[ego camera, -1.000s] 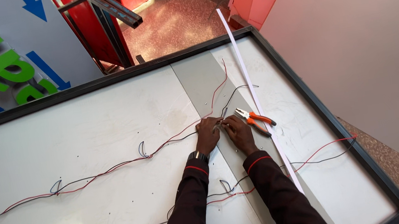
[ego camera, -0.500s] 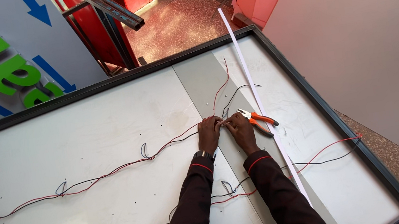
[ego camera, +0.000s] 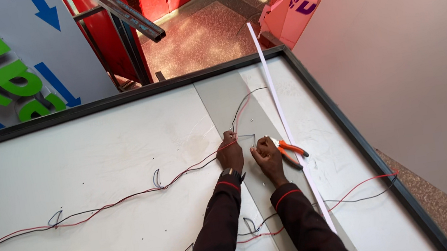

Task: The person strips insulation from multiple red and black wires laid on a white surface using pliers. The person repeatedly picks up wire ends, uses the pliers to remove insulation, and places the pliers back down.

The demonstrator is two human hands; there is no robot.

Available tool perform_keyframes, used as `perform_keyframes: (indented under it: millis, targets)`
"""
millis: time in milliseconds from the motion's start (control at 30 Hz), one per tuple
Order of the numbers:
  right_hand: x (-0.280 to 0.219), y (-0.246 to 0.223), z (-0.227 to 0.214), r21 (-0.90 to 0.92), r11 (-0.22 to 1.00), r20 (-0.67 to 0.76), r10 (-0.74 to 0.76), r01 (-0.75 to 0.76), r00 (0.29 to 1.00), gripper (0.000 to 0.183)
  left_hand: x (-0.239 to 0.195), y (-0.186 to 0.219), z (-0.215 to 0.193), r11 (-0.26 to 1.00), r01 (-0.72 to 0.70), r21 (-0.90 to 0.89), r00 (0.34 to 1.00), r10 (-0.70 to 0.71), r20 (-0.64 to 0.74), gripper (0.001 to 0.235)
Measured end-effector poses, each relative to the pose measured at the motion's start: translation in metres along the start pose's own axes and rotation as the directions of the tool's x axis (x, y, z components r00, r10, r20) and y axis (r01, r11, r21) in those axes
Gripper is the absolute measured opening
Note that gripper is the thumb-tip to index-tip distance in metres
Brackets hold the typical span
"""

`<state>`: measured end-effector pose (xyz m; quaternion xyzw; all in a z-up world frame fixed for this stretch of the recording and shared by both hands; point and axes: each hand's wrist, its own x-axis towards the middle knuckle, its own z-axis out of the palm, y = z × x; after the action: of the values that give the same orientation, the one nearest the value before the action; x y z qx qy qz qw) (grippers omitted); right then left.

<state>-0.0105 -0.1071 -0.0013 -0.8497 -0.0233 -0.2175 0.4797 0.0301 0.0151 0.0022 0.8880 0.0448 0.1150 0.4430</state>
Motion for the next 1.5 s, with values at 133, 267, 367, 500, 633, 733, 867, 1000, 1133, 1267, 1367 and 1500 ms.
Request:
perform_keyframes:
  millis: [133,267,367,500,633,733,867,1000,1133,1267,1367,1500]
  targets:
    - [-0.003,-0.006,0.001,0.033,0.995,0.007,0.089,-0.089,0.996,0.041,-0.005,-0.009,-0.006,0.997,-0.064,-0.044,0.997,0.065,0.028,0.013]
    - [0.000,-0.013,-0.005,0.152,0.961,0.029,0.227,-0.229,0.973,0.031,-0.007,-0.006,-0.009,0.975,-0.070,-0.211,0.997,0.078,0.028,0.026]
    - [-0.001,-0.021,-0.007,0.184,0.962,0.090,0.186,-0.200,0.978,0.017,-0.014,-0.006,-0.013,0.929,-0.095,-0.357,0.995,0.093,-0.022,0.023]
    - [0.002,-0.017,-0.005,0.196,0.968,0.146,0.126,-0.154,0.981,0.007,-0.015,-0.008,-0.019,0.918,-0.154,-0.367,0.976,0.200,0.089,0.016]
    - [0.002,-0.008,-0.004,0.162,0.967,0.165,0.168,-0.195,0.972,0.016,-0.020,-0.010,-0.025,0.890,-0.157,-0.428,0.967,0.226,0.117,0.012]
    - [0.001,-0.008,-0.005,0.155,0.976,0.184,0.123,-0.152,0.975,0.029,-0.030,-0.007,-0.028,0.849,-0.338,-0.406,0.934,0.355,-0.035,0.023]
    - [0.005,-0.004,-0.002,0.102,0.985,0.172,0.118,-0.136,0.978,0.017,-0.032,-0.003,-0.034,0.866,-0.494,-0.076,0.869,0.494,-0.030,0.030]
    - [0.004,-0.001,-0.002,0.085,0.985,0.172,0.137,-0.153,0.976,0.005,-0.026,-0.010,-0.034,0.988,-0.120,-0.095,0.894,0.149,0.422,0.031]
    - [0.007,-0.006,-0.001,0.117,0.977,0.161,0.157,-0.177,0.974,0.009,-0.018,-0.013,-0.039,0.928,-0.368,0.059,0.910,0.347,0.227,0.016]
    - [0.003,-0.007,-0.003,0.116,0.980,0.153,0.142,-0.161,0.978,0.009,-0.026,-0.008,-0.038,0.852,-0.476,0.217,0.878,0.449,0.165,0.036]
    - [0.002,-0.011,-0.004,0.148,0.976,0.153,0.135,-0.158,0.979,0.012,-0.019,-0.005,-0.037,0.865,-0.345,0.364,0.938,0.325,0.117,0.050]
    - [0.001,-0.021,-0.004,0.033,0.995,0.179,0.085,-0.092,0.980,0.041,0.007,-0.021,-0.037,0.897,-0.244,0.367,0.967,0.200,0.155,0.014]
